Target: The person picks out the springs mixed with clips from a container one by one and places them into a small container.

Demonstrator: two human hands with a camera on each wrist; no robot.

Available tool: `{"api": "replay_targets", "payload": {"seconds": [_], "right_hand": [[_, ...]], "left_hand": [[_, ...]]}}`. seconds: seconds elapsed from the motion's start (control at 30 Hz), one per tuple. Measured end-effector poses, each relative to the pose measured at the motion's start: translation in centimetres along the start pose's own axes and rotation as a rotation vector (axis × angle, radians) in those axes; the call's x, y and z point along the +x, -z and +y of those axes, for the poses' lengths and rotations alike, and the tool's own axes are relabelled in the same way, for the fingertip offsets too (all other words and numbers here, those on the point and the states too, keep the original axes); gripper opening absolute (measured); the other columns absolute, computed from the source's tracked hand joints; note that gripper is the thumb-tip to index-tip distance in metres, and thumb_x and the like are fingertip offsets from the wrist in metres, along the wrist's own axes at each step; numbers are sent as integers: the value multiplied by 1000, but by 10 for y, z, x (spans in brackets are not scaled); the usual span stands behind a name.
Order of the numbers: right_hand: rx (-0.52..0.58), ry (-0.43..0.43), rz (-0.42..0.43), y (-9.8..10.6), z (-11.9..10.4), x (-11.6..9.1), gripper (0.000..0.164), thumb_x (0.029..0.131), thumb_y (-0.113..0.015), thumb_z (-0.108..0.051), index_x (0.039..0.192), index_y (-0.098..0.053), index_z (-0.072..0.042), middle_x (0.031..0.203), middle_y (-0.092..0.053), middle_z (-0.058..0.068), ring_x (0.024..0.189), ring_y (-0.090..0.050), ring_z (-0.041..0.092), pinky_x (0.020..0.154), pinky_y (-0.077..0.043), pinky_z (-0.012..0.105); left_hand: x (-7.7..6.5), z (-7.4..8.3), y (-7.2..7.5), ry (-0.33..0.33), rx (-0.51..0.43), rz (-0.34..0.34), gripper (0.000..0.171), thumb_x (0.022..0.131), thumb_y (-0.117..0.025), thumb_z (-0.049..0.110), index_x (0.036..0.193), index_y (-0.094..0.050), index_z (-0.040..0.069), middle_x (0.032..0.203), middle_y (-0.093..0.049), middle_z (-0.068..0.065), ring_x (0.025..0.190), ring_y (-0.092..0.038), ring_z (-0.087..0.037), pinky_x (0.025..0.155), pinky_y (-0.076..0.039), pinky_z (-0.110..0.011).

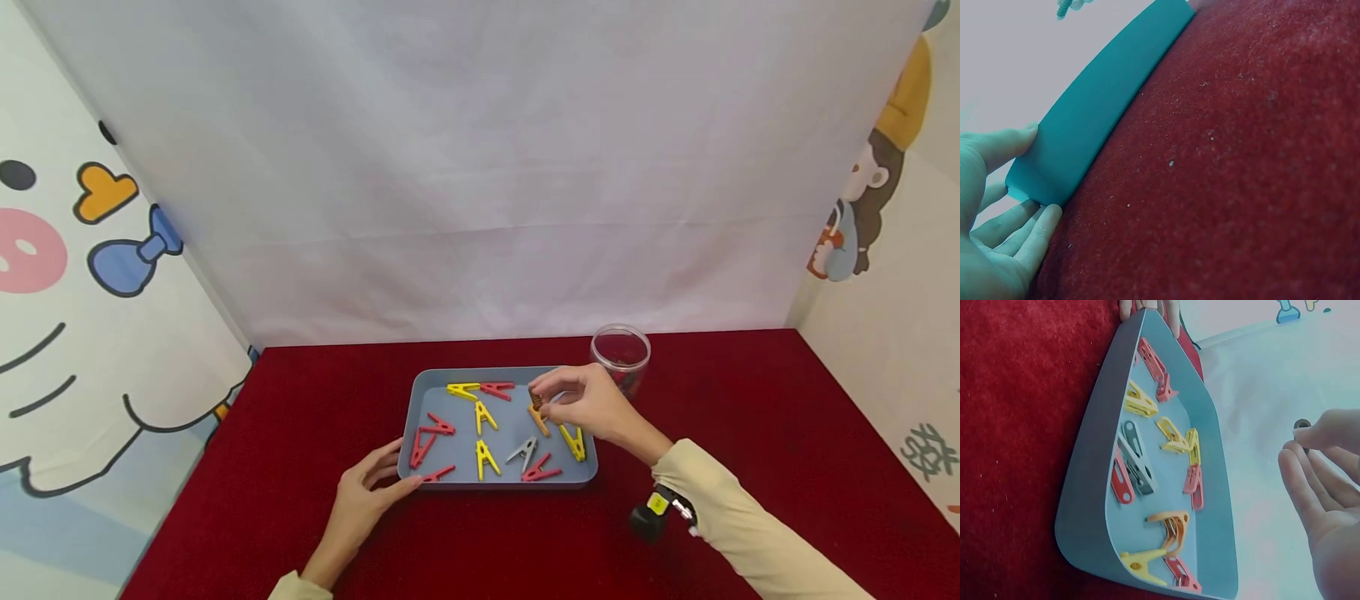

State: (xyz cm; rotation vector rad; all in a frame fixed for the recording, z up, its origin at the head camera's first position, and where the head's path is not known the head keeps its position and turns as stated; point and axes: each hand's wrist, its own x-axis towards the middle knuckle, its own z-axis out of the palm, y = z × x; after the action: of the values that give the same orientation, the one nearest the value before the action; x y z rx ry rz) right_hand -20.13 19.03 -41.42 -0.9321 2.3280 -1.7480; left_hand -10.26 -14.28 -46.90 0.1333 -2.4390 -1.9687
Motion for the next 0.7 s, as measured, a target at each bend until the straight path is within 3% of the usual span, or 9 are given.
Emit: {"api": "replay_targets", "payload": {"seconds": [0.23,0.43,0.7], "right_hand": [[-16,5,18,14,-3,0,18,81,-70,6,99,-69,5,110,-63,23,87,-66,21,67,-55,30],[-14,-45,71,32,-4,3,20,81,-70,5,101,-69,5,110,-64,21,88,-67,25,74,-54,29],[-74,-89,152,54,-2,1,22,82,-71,0,103,-68,6,111,-64,19,89,-66,16,74,-54,25]], "left_hand": [[8,-24,-2,-16,-5,24,61,72,-84,21,128,-60,20,122,-60,-6,106,-58,-22,78,-50,-26],[3,-3,-1,-36,-2,12,62,74,-82,14,130,-58,10,125,-59,-12,107,-57,-28,80,-50,-28],[2,-1,0,-25,-7,3,61,74,-82,14,130,-58,9,124,-59,-12,107,-58,-28,80,-50,-27]]}}
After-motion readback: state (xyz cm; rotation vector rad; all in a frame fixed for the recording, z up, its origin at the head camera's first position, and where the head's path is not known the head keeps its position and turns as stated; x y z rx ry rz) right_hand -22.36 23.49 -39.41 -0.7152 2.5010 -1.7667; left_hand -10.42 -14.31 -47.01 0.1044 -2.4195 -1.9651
